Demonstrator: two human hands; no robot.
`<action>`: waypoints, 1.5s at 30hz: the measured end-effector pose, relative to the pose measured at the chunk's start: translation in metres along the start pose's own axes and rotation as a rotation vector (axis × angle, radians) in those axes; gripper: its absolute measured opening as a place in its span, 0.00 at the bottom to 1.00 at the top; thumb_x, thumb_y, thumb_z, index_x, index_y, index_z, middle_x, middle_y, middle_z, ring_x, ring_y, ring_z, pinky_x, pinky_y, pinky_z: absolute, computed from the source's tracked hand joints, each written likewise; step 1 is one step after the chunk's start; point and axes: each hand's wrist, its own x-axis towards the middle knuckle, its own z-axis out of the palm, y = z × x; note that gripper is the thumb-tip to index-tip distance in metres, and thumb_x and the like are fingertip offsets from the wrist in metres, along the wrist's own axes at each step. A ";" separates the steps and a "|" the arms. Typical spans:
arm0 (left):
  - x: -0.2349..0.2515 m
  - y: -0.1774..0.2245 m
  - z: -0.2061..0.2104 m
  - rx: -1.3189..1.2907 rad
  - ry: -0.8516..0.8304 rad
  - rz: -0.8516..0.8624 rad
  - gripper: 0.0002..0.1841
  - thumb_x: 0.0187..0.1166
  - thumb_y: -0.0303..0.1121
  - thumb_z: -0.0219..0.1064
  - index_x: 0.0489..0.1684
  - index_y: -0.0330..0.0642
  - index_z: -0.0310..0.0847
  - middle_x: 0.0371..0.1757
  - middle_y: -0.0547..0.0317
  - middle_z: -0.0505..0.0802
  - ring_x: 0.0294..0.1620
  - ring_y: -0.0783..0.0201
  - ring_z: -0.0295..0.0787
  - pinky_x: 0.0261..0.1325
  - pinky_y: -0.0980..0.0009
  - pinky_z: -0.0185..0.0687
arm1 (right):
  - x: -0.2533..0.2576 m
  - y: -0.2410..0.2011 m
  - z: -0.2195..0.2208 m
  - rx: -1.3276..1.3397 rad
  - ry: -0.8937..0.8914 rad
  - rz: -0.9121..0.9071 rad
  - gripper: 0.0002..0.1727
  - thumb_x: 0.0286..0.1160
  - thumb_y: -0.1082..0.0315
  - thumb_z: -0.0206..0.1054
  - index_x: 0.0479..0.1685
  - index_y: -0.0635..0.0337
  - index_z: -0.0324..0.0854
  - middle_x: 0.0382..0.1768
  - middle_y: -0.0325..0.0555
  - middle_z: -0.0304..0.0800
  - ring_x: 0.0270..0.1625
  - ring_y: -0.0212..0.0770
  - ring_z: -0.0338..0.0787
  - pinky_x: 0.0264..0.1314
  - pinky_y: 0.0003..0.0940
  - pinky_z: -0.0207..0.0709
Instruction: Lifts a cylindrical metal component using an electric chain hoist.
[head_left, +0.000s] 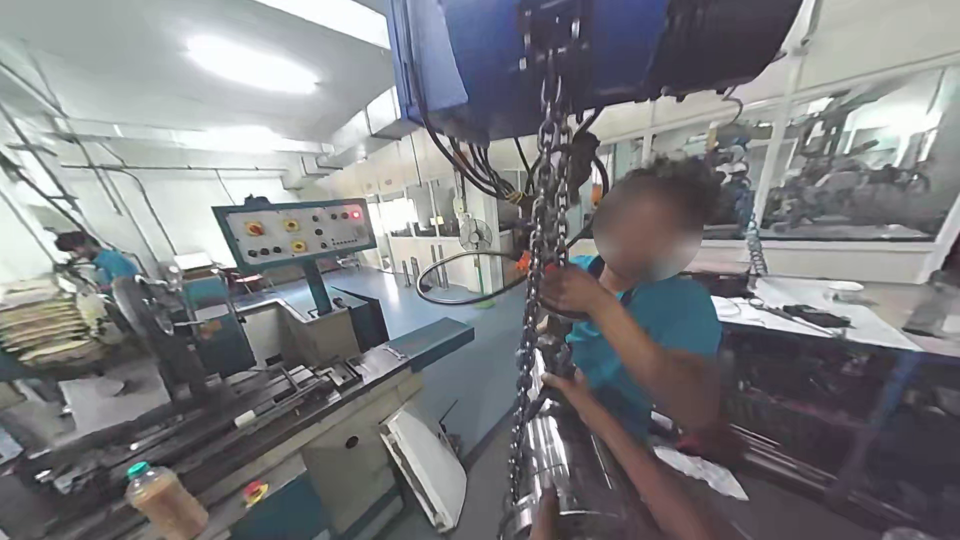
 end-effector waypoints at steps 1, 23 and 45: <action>0.002 -0.001 -0.001 -0.054 0.007 -0.027 0.24 0.91 0.56 0.47 0.49 0.45 0.78 0.35 0.55 0.89 0.34 0.62 0.87 0.36 0.62 0.85 | -0.002 -0.003 0.001 -0.011 0.023 -0.002 0.41 0.68 0.60 0.82 0.79 0.68 0.67 0.64 0.60 0.85 0.63 0.47 0.89 0.67 0.46 0.84; 0.144 0.104 -0.044 1.235 -0.097 0.861 0.12 0.76 0.29 0.70 0.53 0.33 0.83 0.38 0.46 0.90 0.37 0.55 0.88 0.45 0.53 0.85 | -0.001 -0.031 -0.015 -0.081 0.032 -0.072 0.32 0.72 0.62 0.78 0.73 0.65 0.74 0.56 0.55 0.90 0.56 0.44 0.92 0.63 0.45 0.86; -0.019 0.003 -0.099 0.837 -0.257 0.891 0.05 0.72 0.33 0.70 0.29 0.44 0.86 0.20 0.74 0.86 0.18 0.80 0.81 0.22 0.80 0.80 | 0.008 -0.060 -0.014 -0.193 0.200 -0.125 0.31 0.69 0.58 0.76 0.70 0.64 0.76 0.59 0.56 0.86 0.60 0.45 0.87 0.65 0.49 0.80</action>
